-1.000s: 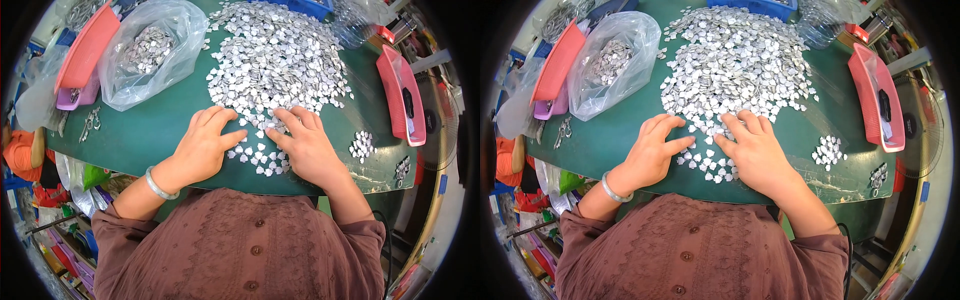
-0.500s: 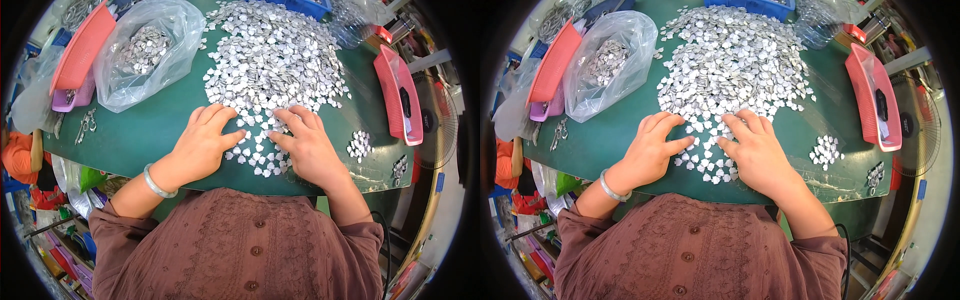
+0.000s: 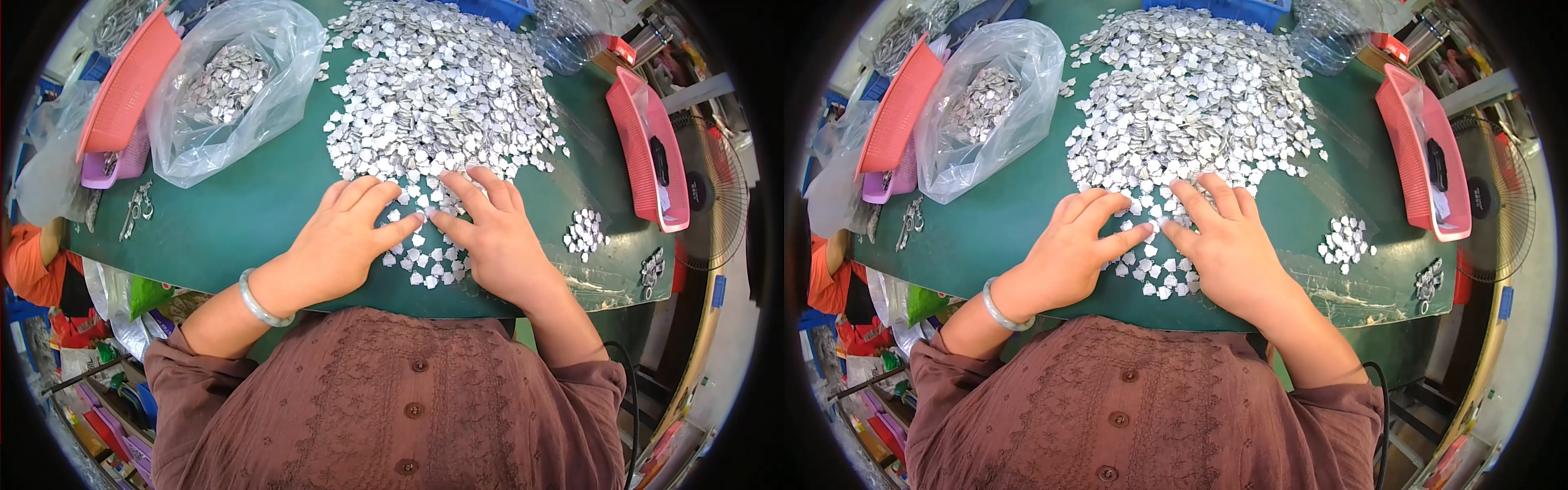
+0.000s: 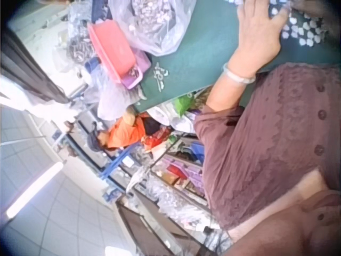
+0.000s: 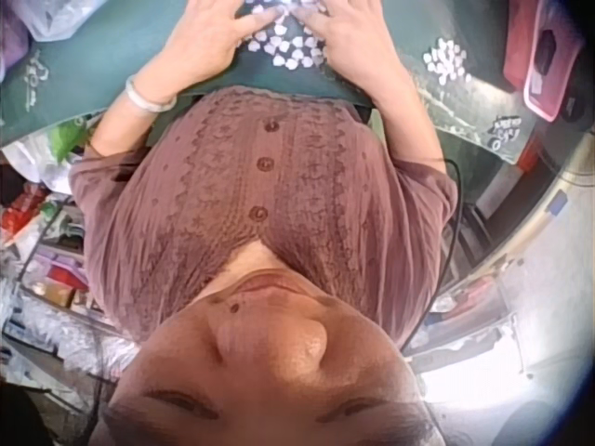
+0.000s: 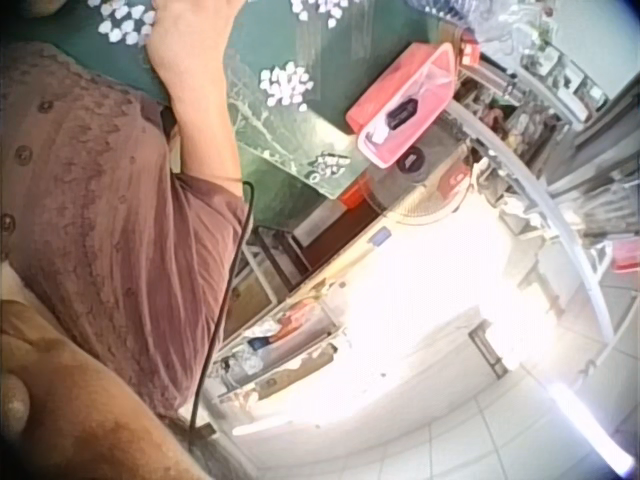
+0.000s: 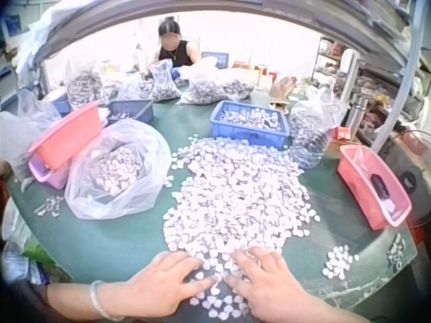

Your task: The person sorts a large pile of small silver pieces on a green table by hand, occasionally scooping them into a pink tray.

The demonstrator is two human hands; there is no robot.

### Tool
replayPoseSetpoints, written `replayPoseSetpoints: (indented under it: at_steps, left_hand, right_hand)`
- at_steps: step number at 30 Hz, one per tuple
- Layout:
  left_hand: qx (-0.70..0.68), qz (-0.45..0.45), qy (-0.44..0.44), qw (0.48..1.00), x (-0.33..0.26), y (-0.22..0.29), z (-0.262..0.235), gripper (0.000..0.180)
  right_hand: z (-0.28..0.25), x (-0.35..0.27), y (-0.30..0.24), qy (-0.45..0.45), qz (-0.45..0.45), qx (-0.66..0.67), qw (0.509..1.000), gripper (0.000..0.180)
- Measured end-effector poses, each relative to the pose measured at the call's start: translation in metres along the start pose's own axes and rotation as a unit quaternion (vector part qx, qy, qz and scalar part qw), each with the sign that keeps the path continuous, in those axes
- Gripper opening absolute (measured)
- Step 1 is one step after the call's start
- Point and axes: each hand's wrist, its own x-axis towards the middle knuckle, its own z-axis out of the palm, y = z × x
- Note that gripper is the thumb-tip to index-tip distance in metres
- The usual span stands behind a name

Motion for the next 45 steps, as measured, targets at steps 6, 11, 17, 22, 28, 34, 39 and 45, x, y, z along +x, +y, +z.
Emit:
replayPoseSetpoints:
  at_steps: [6, 11, 17, 22, 28, 34, 39, 45]
  left_hand:
    - [-0.006, 0.013, -0.013, 1.000, 0.006, 0.002, 0.000, 0.042]
    - [-0.010, 0.031, -0.017, 0.999, 0.000, 0.003, -0.002, 0.039]
    - [-0.026, 0.019, -0.001, 0.999, -0.003, 0.006, -0.007, 0.037]
    - [-0.013, -0.006, 0.003, 1.000, -0.010, 0.001, -0.012, 0.037]
    - [-0.009, -0.063, 0.020, 0.998, -0.027, -0.008, -0.020, 0.040]
    - [-0.047, -0.036, -0.012, 0.998, -0.040, -0.002, -0.020, 0.038]
    - [-0.050, -0.030, -0.001, 0.998, -0.045, 0.000, -0.019, 0.037]
    - [-0.056, -0.030, 0.003, 0.998, -0.048, 0.001, -0.021, 0.035]
  right_hand:
    - [-0.003, -0.007, 0.007, 0.022, 0.034, 0.032, 0.999, 0.035]
    - [-0.009, -0.015, 0.003, -0.014, 0.015, 0.033, 0.999, 0.036]
    - [-0.002, -0.018, 0.003, 0.024, 0.042, 0.063, 0.997, 0.032]
    - [0.000, -0.015, -0.003, 0.008, 0.009, 0.064, 0.998, 0.031]
    - [0.004, -0.016, -0.012, -0.004, -0.004, 0.071, 0.997, 0.033]
    - [0.002, -0.012, -0.016, -0.009, -0.020, 0.064, 0.998, 0.032]
    - [0.002, -0.014, -0.023, -0.027, -0.043, 0.100, 0.994, 0.032]
    - [-0.001, -0.016, -0.023, -0.019, -0.031, 0.094, 0.995, 0.032]
